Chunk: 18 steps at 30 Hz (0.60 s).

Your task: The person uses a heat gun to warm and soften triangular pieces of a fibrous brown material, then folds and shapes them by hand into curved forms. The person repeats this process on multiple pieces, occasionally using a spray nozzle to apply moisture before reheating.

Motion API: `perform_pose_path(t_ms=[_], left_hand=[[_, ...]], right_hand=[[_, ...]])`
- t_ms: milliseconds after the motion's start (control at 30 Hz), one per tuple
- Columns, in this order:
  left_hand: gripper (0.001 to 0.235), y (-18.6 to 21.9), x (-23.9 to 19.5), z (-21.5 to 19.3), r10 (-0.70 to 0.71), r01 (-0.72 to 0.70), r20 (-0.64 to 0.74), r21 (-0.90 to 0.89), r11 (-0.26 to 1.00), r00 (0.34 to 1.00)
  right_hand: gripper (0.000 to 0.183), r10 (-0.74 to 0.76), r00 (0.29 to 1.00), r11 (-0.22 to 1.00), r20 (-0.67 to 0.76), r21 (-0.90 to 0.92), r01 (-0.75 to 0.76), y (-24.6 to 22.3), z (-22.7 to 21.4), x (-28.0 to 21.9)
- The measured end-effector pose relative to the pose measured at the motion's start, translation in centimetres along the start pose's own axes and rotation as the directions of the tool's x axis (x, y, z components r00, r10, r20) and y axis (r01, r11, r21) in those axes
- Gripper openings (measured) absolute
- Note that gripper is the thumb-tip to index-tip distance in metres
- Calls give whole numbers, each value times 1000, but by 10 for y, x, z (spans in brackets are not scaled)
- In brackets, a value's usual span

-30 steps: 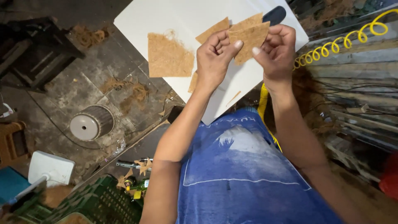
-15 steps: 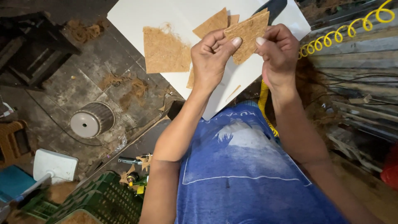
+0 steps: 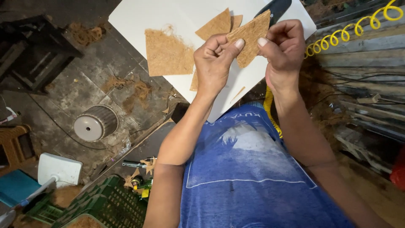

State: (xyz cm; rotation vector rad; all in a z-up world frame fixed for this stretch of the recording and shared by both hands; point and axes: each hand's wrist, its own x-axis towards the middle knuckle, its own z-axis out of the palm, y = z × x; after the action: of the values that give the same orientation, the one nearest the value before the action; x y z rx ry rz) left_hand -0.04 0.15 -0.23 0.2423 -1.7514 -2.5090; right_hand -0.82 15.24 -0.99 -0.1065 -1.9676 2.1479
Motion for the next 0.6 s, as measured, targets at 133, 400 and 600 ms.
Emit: perform_pose_path(t_ms=[133,400,600], left_hand=[[14,-3,1,-2,-2,2,12,-3,1000,1000],[8,4,15,-12,-127,83,388,127,988,913],[15,-24,24,15,-153,152,158,13,988,976]], right_hand=[[25,18,1000,1000,12,-3,-18,0,-3,-2],[24,-11,998,977,63,-213,24,4,-32,-2],[32,96,967,991,238,-116,-70,-13,-51,-7]])
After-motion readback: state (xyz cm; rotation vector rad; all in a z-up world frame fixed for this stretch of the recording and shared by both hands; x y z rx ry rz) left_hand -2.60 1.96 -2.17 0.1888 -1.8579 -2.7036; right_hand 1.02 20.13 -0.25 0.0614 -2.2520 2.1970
